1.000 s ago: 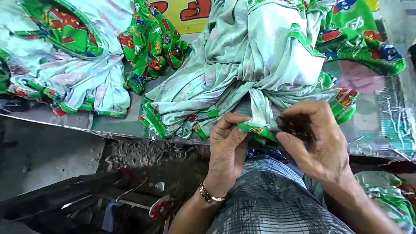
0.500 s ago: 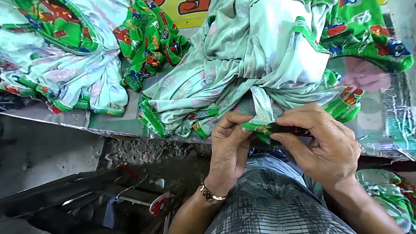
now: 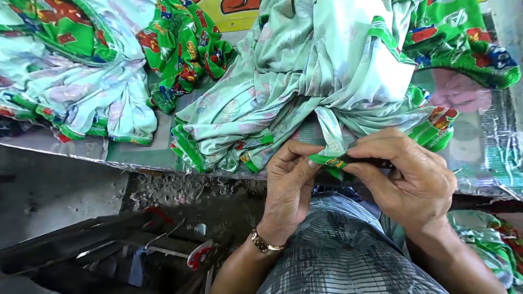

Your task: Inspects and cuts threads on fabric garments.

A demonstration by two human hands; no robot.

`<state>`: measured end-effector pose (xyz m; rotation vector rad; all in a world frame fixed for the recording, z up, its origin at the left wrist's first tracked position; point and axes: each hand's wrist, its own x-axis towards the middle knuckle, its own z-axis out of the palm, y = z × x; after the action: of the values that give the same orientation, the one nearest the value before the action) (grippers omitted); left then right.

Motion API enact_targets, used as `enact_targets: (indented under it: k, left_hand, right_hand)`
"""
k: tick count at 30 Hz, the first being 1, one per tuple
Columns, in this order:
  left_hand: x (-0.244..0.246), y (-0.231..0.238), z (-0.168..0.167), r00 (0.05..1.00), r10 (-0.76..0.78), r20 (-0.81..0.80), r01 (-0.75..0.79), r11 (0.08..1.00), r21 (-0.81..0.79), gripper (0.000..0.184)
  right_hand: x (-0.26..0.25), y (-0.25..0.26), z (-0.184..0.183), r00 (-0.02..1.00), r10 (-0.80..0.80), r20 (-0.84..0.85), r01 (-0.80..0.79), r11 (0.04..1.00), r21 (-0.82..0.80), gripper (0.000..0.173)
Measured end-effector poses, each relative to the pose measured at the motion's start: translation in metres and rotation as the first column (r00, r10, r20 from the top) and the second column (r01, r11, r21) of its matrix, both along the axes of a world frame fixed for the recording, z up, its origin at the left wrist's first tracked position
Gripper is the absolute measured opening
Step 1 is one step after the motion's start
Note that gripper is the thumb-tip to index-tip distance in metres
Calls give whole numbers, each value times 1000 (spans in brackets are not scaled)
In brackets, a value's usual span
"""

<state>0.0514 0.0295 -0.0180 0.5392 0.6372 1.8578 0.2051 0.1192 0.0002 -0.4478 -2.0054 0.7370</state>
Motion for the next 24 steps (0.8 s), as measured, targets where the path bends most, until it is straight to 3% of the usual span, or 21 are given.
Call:
enact_targets:
  k: [5,10,13,15,17,19,20,22,24]
  left_hand:
    - [0,1,-1,1000,15,18,-15,1000,-10,13]
    - [-1,0,0,999,-4,44,4,1000,-10,13]
    - [-4,-1,-1,992,38,-124,-41,999,-23,12]
    - [-9,-2,1,906,100,-411,-115,993,-12,11]
    - [-16,-4,6,706,129,-697,-149,988,32,16]
    - [-21,-3,11,487,144,-861,-156,985,76,16]
    - [-22,-1,12,441,155,-884,-148,984,99,13]
    - [-23,2,15,490,116,-864,-68,993,95,9]
    - [-25,4,16,714,7,-700,47,997,58,9]
  right_hand:
    - [5,2,-1,999,13,37,-13,1000,-1,13]
    - [1,1,-8,997,25,78,-23,999,-23,37]
    - [-2,-1,-13,996,-8,86,2,998,69,11]
    - [1,1,-12,996,79,45,-78,997,-27,3]
    - [7,5,-8,984,177,-9,-175,969,-176,6]
    - [12,8,-5,968,241,-75,-252,912,-322,11]
    - [14,10,-5,957,269,-105,-289,878,-383,14]
    - [15,12,-7,931,323,-169,-363,785,-502,15]
    - [14,12,-7,922,318,-220,-385,717,-581,12]
